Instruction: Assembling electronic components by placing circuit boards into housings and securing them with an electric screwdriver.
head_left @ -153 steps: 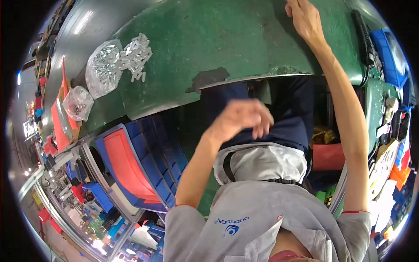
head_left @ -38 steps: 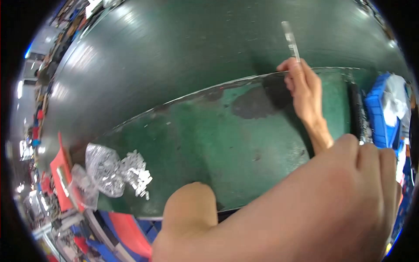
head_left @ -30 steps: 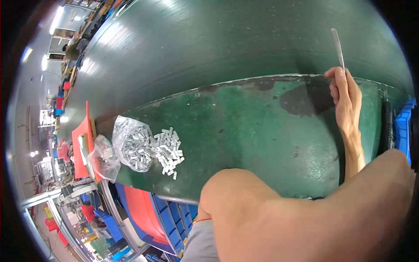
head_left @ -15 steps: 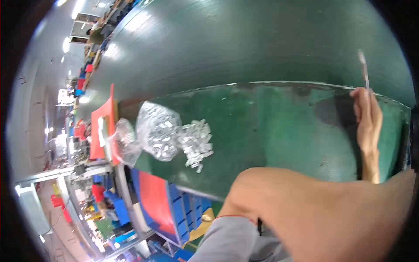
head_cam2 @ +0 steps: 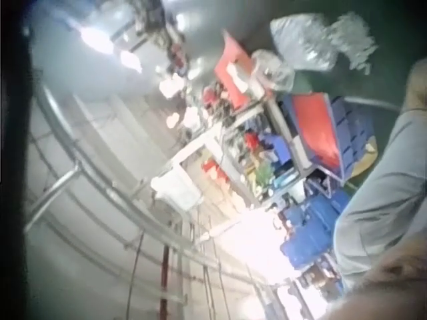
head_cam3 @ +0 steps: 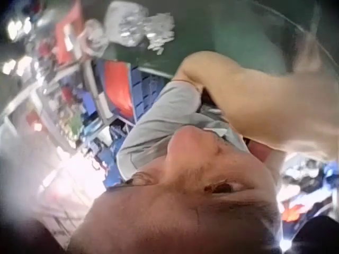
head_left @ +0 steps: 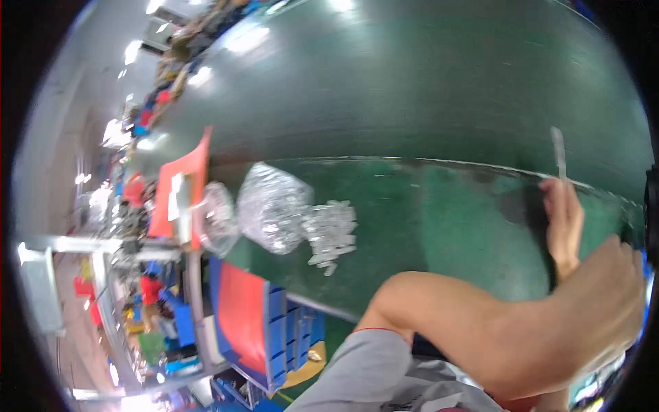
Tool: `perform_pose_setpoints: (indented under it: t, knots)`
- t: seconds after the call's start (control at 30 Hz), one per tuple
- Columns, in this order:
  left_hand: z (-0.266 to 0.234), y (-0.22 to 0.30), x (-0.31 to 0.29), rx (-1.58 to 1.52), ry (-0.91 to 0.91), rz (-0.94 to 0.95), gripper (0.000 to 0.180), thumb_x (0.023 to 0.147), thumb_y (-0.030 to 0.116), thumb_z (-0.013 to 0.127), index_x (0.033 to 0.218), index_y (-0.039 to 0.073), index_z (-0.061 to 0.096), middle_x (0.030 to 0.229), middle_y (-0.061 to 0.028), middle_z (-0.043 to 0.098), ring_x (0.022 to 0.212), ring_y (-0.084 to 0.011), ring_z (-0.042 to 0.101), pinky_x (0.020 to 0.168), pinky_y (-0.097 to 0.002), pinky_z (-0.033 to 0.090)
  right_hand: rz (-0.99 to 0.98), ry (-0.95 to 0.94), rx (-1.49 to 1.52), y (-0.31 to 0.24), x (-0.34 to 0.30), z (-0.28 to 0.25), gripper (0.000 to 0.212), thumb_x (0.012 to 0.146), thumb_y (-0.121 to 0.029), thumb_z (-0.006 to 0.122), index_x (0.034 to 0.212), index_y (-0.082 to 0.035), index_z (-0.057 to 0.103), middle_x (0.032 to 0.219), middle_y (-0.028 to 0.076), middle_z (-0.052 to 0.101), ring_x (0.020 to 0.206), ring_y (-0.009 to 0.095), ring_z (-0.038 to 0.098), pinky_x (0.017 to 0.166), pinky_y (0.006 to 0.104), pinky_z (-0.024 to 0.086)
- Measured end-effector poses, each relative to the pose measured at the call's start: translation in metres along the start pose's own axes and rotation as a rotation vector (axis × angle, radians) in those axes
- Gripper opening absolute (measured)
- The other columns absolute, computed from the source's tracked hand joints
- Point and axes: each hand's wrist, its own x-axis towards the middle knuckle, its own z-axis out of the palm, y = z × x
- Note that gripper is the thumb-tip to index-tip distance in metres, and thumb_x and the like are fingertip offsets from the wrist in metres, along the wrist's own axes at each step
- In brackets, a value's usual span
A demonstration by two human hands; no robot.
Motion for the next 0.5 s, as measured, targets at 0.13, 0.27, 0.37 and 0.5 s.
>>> perform_pose_setpoints:
  t: [0.13,0.27,0.37,0.5]
  knots:
    - [-0.048,0.010,0.006,-0.003,-0.005,0.148,0.018,0.071,0.020,0.069,0.072,0.004,0.061,0.072,-0.0058,0.056,0.068,-0.0203,0.053,0.063,-0.0334,0.043,-0.010,-0.030,-0.059,-0.032,0.000,-0.011,0.036,0.110,-0.034,0.048,0.102,-0.004,0.066,0.081,-0.006,0.051,0.072,0.005,0.041,0.064,0.0233,0.035]
    - [-0.051,0.004,-0.003,-0.214,0.120,0.305,0.022,0.061,0.020,0.070,0.057,0.005,0.055,0.066,-0.0015,0.054,0.061,-0.0155,0.052,0.057,-0.0291,0.041,0.050,-0.110,-0.075,-0.037,0.000,0.010,0.033,0.110,-0.031,0.047,0.103,-0.004,0.066,0.075,-0.005,0.047,0.070,0.006,0.040,0.062,0.0255,0.035]
    - [-0.044,0.011,0.008,-0.227,0.160,0.436,0.019,0.063,0.021,0.070,0.061,0.005,0.060,0.068,-0.0015,0.058,0.064,-0.0160,0.055,0.058,-0.0305,0.040,0.017,-0.072,-0.119,-0.042,0.008,-0.017,0.034,0.109,-0.033,0.050,0.103,-0.003,0.066,0.075,-0.003,0.049,0.071,0.007,0.043,0.064,0.0261,0.039]
    - [-0.054,0.013,-0.002,-0.125,0.221,0.386,0.015,0.062,0.020,0.069,0.064,0.006,0.064,0.070,-0.0035,0.060,0.067,-0.0172,0.058,0.061,-0.0297,0.046,-0.057,-0.118,-0.095,-0.039,0.012,-0.009,0.034,0.109,-0.034,0.050,0.106,-0.003,0.065,0.072,0.002,0.052,0.070,0.011,0.046,0.064,0.0313,0.043]
